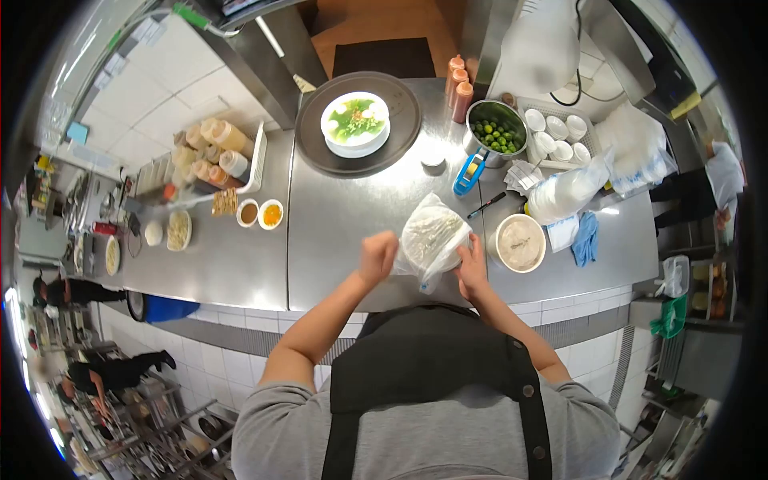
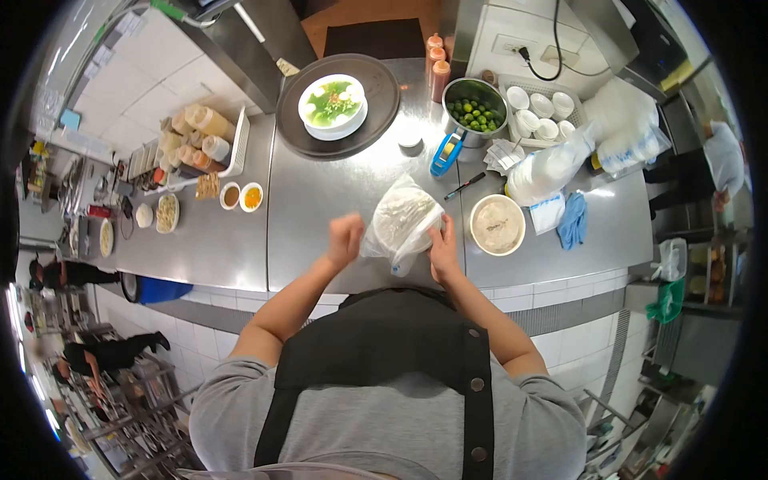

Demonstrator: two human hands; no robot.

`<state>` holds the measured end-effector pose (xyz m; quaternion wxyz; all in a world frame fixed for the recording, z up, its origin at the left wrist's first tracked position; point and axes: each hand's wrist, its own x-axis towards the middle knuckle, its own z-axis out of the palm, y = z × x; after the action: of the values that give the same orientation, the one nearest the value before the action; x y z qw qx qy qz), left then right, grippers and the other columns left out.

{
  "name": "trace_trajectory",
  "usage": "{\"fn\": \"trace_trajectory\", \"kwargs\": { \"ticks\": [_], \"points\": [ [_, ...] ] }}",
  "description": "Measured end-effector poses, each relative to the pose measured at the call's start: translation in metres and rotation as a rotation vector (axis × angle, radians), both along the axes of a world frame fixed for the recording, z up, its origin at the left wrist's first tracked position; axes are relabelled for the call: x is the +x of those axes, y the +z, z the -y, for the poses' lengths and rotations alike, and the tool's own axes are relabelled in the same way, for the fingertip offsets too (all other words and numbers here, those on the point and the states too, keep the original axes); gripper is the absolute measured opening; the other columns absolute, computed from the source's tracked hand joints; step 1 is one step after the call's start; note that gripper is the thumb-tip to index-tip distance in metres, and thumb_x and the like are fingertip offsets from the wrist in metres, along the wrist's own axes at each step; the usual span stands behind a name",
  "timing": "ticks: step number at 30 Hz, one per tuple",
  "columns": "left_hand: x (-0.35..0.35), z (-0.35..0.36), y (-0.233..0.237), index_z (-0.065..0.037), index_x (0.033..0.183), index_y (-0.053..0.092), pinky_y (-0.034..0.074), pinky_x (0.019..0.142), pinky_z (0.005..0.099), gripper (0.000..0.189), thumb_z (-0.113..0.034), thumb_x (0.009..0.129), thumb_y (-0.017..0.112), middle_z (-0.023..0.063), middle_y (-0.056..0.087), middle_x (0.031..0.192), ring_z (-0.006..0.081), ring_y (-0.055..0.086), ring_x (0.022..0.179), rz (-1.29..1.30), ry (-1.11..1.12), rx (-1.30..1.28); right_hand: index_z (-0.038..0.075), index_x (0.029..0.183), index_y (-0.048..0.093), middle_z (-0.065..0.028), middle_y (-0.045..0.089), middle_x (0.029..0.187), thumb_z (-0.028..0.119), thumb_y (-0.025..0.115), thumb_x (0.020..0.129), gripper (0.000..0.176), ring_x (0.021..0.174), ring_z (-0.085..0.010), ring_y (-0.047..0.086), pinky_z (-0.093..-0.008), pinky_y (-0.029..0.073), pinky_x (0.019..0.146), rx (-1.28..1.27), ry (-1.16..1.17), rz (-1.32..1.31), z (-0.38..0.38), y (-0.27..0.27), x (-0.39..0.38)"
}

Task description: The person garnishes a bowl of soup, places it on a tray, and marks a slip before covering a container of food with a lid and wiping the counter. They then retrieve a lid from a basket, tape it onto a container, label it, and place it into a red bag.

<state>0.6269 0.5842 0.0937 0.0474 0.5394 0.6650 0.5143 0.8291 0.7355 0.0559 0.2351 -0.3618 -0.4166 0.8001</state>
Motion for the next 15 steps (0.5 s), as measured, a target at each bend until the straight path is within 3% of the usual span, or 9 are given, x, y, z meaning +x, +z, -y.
{"fn": "trace_trajectory", "kwargs": {
  "ticks": [3,5,7,8,11,12,15],
  "points": [
    [-0.037,-0.073,0.040,0.001,0.075,0.054,0.043,0.057,0.0411,0.025,-0.011,0.093,0.066,0.0155,0.052,0.068,0.0315,0.056,0.059,-0.079,0.265,-0.139,0.013,0.152,0.025,-0.0131,0.050,0.138,0.014,0.049,0.103,0.054,0.121,-0.0235,0.055,-0.0448,0.052,0.096,-0.006,-0.022,0.058,0.004,-0.011,0.013],
    [-0.051,-0.121,0.028,0.001,0.080,0.062,0.049,0.068,0.0420,0.018,-0.012,0.089,0.072,0.0133,0.060,0.083,0.0309,0.062,0.077,-0.167,0.246,-0.197,0.012,0.154,0.024,-0.0138,0.047,0.143,0.013,0.051,0.103,0.058,0.122,-0.0238,0.055,-0.0441,0.052,0.096,0.084,-0.015,0.154,0.005,-0.022,0.021],
    [-0.064,-0.161,-0.008,-0.001,0.089,0.070,0.050,0.083,0.0414,0.013,-0.012,0.085,0.075,0.0093,0.063,0.098,0.0314,0.060,0.102,-0.411,0.162,-0.271,0.008,0.155,0.023,-0.0183,0.043,0.146,0.018,0.058,0.101,0.065,0.121,-0.0248,0.056,-0.0406,0.052,0.095,0.231,0.009,0.228,0.004,-0.017,0.028],
    [-0.066,-0.179,-0.015,-0.004,0.093,0.072,0.048,0.089,0.0432,0.012,-0.011,0.083,0.073,0.0071,0.064,0.101,0.0318,0.055,0.111,-0.437,0.100,-0.426,0.006,0.156,0.022,-0.0206,0.040,0.147,0.020,0.062,0.100,0.070,0.121,-0.0253,0.056,-0.0389,0.052,0.095,0.303,0.016,0.264,0.003,-0.013,0.031],
    [-0.074,-0.220,-0.034,-0.007,0.091,0.074,0.048,0.084,0.0442,0.011,-0.012,0.082,0.068,0.0070,0.064,0.101,0.0296,0.057,0.106,-0.756,0.111,-0.486,0.003,0.156,0.022,-0.0227,0.036,0.151,0.027,0.067,0.097,0.078,0.116,-0.0264,0.059,-0.0373,0.051,0.096,0.300,-0.004,0.346,0.006,-0.006,0.047],
    [-0.078,-0.230,-0.038,-0.009,0.087,0.074,0.046,0.081,0.0445,0.013,-0.008,0.075,0.069,0.0089,0.066,0.104,0.0277,0.058,0.107,-0.810,0.080,-0.529,0.002,0.156,0.023,-0.0231,0.036,0.151,0.028,0.068,0.097,0.079,0.115,-0.0263,0.059,-0.0371,0.051,0.096,0.359,-0.013,0.349,0.007,-0.012,0.053],
    [-0.081,-0.243,-0.041,-0.012,0.078,0.075,0.043,0.083,0.0438,0.008,-0.011,0.078,0.067,0.0066,0.070,0.092,0.0258,0.060,0.104,-0.944,0.062,-0.623,-0.001,0.155,0.025,-0.0237,0.034,0.152,0.030,0.071,0.094,0.082,0.110,-0.0262,0.061,-0.0370,0.051,0.096,0.460,-0.033,0.363,0.014,-0.032,0.070]
  ]
}}
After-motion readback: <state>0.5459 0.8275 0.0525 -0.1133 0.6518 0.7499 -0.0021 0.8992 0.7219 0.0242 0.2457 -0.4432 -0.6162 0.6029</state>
